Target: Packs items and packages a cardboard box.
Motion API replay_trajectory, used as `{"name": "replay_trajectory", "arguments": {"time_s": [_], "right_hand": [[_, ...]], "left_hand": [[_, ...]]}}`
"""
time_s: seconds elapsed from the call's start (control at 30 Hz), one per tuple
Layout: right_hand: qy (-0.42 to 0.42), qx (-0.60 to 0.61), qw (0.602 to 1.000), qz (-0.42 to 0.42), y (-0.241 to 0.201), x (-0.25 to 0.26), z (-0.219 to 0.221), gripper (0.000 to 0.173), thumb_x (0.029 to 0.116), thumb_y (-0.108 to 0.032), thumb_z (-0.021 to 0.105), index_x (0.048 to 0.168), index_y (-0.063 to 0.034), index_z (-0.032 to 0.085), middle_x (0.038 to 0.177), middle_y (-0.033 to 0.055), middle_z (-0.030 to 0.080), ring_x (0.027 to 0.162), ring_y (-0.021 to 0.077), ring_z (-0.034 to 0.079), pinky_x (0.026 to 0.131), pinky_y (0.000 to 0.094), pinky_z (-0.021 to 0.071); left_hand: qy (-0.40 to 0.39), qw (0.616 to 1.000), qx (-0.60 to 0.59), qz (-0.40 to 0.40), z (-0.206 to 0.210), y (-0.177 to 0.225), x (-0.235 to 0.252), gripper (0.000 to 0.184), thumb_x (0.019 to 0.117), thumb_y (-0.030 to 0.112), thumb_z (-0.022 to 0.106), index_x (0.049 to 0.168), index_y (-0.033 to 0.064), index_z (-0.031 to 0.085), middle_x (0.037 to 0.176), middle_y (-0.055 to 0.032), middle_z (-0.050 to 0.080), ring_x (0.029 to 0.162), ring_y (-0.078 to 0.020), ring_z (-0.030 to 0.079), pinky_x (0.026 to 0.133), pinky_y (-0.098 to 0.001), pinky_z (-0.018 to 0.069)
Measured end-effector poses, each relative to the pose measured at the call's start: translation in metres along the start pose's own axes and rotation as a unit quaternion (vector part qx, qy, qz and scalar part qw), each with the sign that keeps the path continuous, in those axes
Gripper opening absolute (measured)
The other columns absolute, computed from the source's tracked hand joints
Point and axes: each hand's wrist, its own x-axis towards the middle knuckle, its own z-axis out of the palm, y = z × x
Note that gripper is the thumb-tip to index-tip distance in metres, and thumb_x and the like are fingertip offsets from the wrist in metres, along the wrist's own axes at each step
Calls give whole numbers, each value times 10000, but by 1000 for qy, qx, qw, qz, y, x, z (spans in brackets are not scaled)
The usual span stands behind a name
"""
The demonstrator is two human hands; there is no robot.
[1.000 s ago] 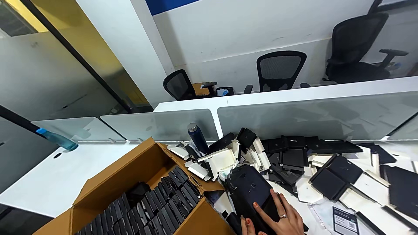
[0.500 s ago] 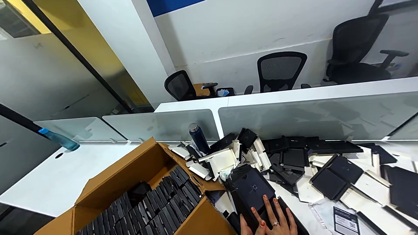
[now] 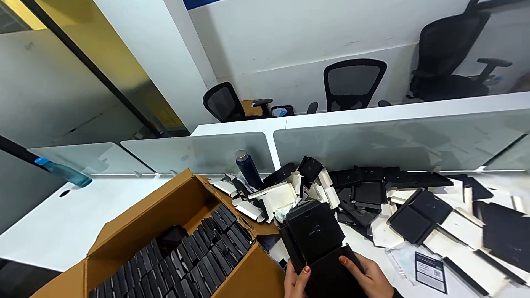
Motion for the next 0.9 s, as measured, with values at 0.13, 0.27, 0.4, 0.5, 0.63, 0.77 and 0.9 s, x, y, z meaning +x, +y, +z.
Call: {"name": "replay_trajectory", "arguments": {"time_s": [0.13, 0.27, 0.4, 0.5, 0.63, 0.77, 0.9], "right_hand": [[85, -25, 995, -48, 2, 1, 23, 395, 935, -367, 672, 957, 24, 725, 766, 49, 735, 691, 34, 697, 665, 234, 563], [32, 5, 996, -81, 17, 18, 39, 454, 943, -388, 652, 1022, 55, 714, 835, 74, 744, 754, 57, 708, 734, 260, 584], [-185, -130, 965, -130, 64, 28, 46, 475, 1051, -292, 500, 1087, 158, 648, 981, 312, 691, 928, 413, 694, 877, 518, 539], [-416, -285, 851, -146, 106, 25, 50, 347, 1016, -181, 629, 1209, 105, 666, 1350, 315, 605, 1297, 484, 555, 1112, 596, 395], [-504, -337, 778, -165, 161, 12, 49, 256, 939, -49, 691, 1179, 29, 732, 1431, 277, 562, 1332, 492, 508, 1069, 632, 399], [-387, -343, 848, -120, 188, 15, 7, 190, 931, -87, 704, 1062, 38, 763, 1257, 326, 641, 1195, 532, 587, 1003, 665, 439], [-248, -378, 888, -82, 207, -2, -56, 150, 902, -12, 696, 1021, 35, 774, 1237, 321, 662, 1171, 538, 612, 958, 687, 461]], "left_hand": [[50, 996, 65, -26, -1, 0, 5, 668, 893, 50, 662, 1448, -101, 321, 1196, -159, 644, 1017, -103, 690, 915, -281, 585], [102, 990, 95, 26, -11, 6, 13, 454, 919, -53, 602, 1339, -128, 448, 1101, -136, 692, 942, -80, 710, 871, -251, 596], [203, 964, 134, 105, -36, 19, 21, 451, 939, -44, 606, 1347, -155, 451, 1143, -181, 661, 975, -80, 684, 884, -241, 577], [263, 953, 111, 106, -58, 37, 22, 442, 980, -33, 569, 1387, -108, 411, 1158, -148, 638, 946, -63, 683, 839, -238, 590], [318, 938, 93, 99, -72, 46, 23, 391, 1007, -10, 556, 1370, -77, 427, 1088, -109, 636, 866, -31, 679, 771, -205, 587], [335, 935, 78, 89, -76, 44, 22, 386, 1014, 3, 555, 1372, -75, 433, 1088, -118, 639, 859, -38, 681, 766, -211, 590], [337, 934, 79, 83, -77, 41, 22, 362, 1012, -5, 555, 1349, -79, 447, 1059, -109, 639, 837, -28, 675, 752, -199, 583]]}}
